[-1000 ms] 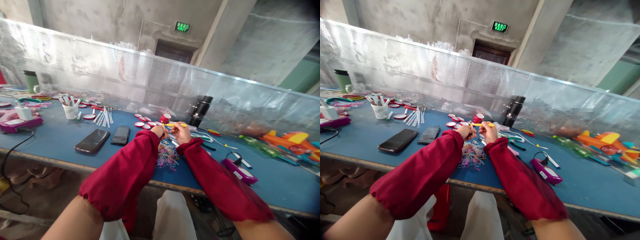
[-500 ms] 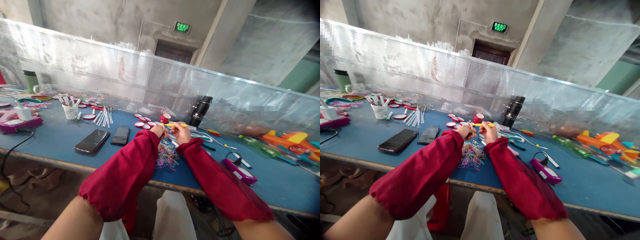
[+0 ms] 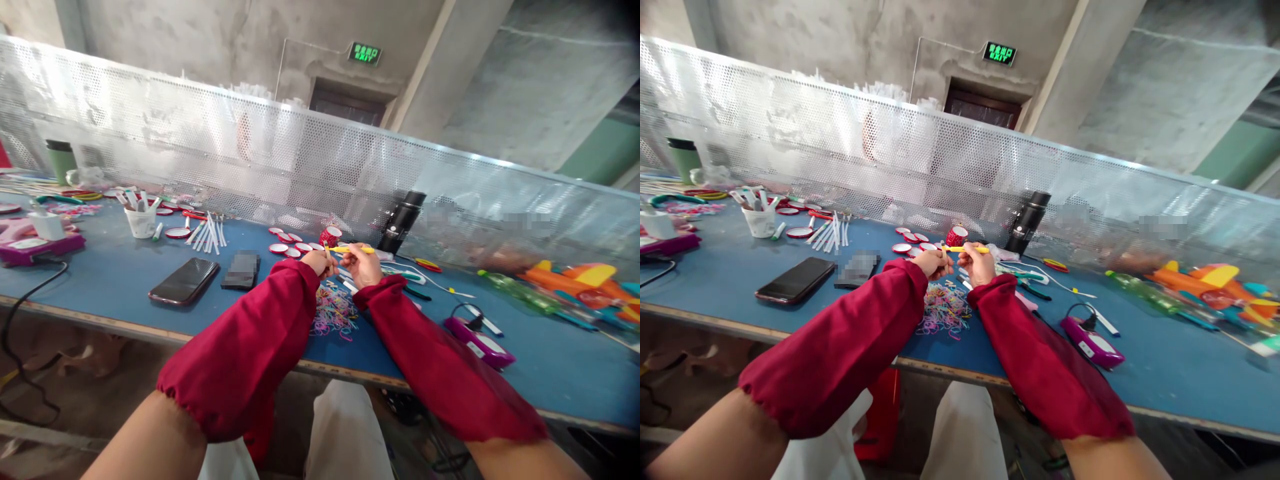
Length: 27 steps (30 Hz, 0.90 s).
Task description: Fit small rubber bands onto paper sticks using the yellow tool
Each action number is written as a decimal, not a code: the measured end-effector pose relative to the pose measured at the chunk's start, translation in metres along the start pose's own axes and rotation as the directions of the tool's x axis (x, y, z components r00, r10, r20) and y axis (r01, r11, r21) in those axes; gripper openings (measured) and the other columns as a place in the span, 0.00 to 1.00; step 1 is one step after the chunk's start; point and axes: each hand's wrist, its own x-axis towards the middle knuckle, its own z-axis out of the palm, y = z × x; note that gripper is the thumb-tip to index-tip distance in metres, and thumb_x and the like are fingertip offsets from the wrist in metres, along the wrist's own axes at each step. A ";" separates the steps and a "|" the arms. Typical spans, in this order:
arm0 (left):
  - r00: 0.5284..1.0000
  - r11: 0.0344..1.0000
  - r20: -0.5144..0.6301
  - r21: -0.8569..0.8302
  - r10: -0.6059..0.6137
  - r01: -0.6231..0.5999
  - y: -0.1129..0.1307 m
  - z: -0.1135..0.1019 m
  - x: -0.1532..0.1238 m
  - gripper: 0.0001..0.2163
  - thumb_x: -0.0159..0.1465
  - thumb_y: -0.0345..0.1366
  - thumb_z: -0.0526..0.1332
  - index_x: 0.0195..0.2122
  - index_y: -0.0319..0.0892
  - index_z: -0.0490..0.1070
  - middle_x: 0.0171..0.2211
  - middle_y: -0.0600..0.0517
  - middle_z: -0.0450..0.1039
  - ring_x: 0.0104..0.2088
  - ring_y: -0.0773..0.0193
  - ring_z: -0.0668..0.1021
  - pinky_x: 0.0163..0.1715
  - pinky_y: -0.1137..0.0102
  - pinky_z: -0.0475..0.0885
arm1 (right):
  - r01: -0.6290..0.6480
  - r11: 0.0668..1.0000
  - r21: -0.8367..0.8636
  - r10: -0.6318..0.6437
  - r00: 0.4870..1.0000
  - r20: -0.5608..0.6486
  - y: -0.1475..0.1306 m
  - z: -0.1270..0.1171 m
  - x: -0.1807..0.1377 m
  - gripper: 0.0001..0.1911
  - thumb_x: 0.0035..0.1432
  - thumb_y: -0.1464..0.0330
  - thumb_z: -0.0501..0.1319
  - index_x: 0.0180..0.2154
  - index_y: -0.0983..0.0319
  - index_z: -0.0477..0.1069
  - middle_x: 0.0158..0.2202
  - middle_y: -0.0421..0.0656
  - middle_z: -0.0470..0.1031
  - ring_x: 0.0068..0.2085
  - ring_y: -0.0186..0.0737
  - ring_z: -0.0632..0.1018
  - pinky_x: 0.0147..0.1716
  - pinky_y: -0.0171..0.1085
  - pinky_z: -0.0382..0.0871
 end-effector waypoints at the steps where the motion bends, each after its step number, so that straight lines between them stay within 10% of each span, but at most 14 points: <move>1: 1.000 1.000 -0.002 -0.001 0.000 0.000 0.000 0.000 0.000 0.11 0.69 0.27 0.49 0.47 0.33 0.69 0.38 0.46 0.75 0.21 0.76 0.66 0.23 0.78 0.60 | -0.004 1.000 0.006 0.004 1.000 -0.003 0.000 0.000 0.000 0.19 0.42 0.60 0.74 0.29 0.59 0.66 0.19 0.33 0.72 0.18 0.27 0.70 0.21 0.30 0.72; 27: 1.000 0.999 -0.001 -0.041 -0.013 0.013 0.001 0.000 0.000 0.13 0.70 0.28 0.49 0.49 0.31 0.69 0.38 0.45 0.76 0.20 0.77 0.65 0.22 0.77 0.58 | 0.004 0.999 0.044 -0.003 1.000 -0.007 -0.001 0.000 0.000 0.19 0.40 0.60 0.74 0.27 0.60 0.67 0.19 0.34 0.73 0.18 0.27 0.70 0.20 0.29 0.72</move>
